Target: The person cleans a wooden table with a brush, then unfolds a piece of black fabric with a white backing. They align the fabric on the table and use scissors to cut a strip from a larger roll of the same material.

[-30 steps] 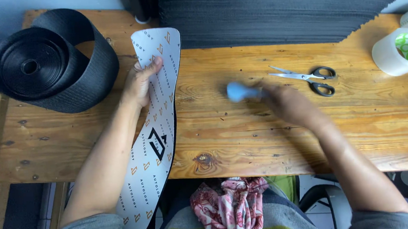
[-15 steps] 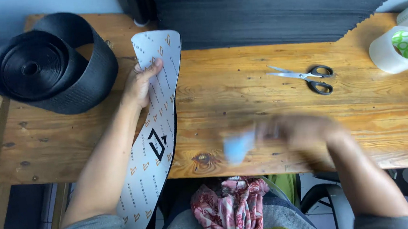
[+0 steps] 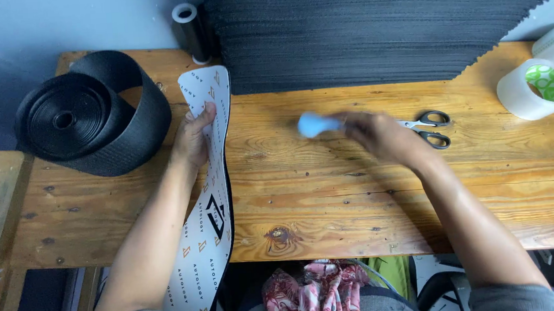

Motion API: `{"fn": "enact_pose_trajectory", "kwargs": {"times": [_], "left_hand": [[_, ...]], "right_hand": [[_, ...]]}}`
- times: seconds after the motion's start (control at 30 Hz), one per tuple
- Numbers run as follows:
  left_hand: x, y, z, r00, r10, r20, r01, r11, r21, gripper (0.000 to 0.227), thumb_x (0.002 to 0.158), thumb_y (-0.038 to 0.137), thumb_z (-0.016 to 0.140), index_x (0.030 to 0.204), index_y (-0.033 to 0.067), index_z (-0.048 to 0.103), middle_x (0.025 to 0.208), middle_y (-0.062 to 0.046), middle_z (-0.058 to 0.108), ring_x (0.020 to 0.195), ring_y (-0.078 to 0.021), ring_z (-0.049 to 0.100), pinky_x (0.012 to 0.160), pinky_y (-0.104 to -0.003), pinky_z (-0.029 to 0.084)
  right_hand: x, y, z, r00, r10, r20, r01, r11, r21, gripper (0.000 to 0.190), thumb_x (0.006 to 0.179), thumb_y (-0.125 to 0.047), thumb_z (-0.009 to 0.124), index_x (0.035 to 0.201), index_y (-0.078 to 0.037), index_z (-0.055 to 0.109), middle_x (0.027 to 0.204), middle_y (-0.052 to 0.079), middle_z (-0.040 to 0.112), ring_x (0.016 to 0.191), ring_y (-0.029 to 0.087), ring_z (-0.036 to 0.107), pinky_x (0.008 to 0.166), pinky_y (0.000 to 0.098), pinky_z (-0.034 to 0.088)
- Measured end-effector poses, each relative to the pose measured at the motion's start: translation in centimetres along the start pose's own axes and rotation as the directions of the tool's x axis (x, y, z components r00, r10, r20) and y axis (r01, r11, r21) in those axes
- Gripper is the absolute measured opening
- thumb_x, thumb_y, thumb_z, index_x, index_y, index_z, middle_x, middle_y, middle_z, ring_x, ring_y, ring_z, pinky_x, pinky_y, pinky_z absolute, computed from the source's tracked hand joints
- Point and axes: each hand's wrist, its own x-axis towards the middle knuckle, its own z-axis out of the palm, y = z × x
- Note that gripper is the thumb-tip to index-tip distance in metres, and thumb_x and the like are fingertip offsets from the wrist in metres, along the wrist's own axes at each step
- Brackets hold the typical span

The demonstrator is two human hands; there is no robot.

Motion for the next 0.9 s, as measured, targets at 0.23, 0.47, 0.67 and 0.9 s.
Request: {"fn": "enact_pose_trajectory", "kwargs": {"times": [0.23,0.47,0.67,0.9], "left_hand": [[-1.8,3.2,2.3,0.998,0.033,0.044,-0.030,0.996,-0.079,0.018,0.088,0.032,0.082,0.088,0.0207,0.068,0.076,-0.002,0.076,0.073,-0.0151,0.076,0.080,-0.027,0.058],[-1.1,3.4,1.7,0.999,0.037,0.038,-0.034,0.995,-0.096,0.020,0.087,0.030,0.083,0.085,0.0203,0.066,0.071,-0.001,0.073,0.068,-0.0151,0.074,0.076,-0.026,0.058],[0.5,1.1,-0.9,0.994,0.054,0.092,-0.038,0.987,-0.159,0.020,0.089,0.028,0.081,0.084,0.0184,0.064,0.065,-0.002,0.068,0.059,-0.0159,0.070,0.063,-0.025,0.055],[2.2,-2.0,-3.9,0.981,0.070,0.179,-0.029,0.975,-0.219,0.021,0.092,0.028,0.077,0.083,0.0165,0.062,0.058,-0.002,0.064,0.048,-0.0160,0.066,0.046,-0.023,0.052]], "right_hand": [[6.9,7.7,2.4,0.921,-0.216,-0.324,0.149,0.964,-0.220,0.028,0.102,-0.020,0.067,0.129,-0.023,0.071,0.114,0.012,0.074,0.104,0.038,0.070,0.088,0.0508,0.057],[4.7,5.0,-1.2,0.995,0.059,-0.081,-0.059,0.998,0.003,0.016,0.099,-0.025,0.066,0.110,-0.021,0.077,0.095,0.012,0.077,0.097,0.037,0.071,0.088,0.0528,0.054],[5.5,1.7,0.5,1.000,0.006,-0.001,-0.006,0.999,0.048,0.024,0.098,-0.027,0.067,0.119,-0.020,0.076,0.103,0.012,0.078,0.103,0.035,0.070,0.095,0.0503,0.052],[8.9,-5.1,2.6,0.959,-0.282,-0.014,0.282,0.951,0.123,0.035,0.101,-0.017,0.061,0.135,-0.017,0.066,0.139,0.012,0.066,0.134,0.042,0.054,0.111,0.0571,0.043]]}}
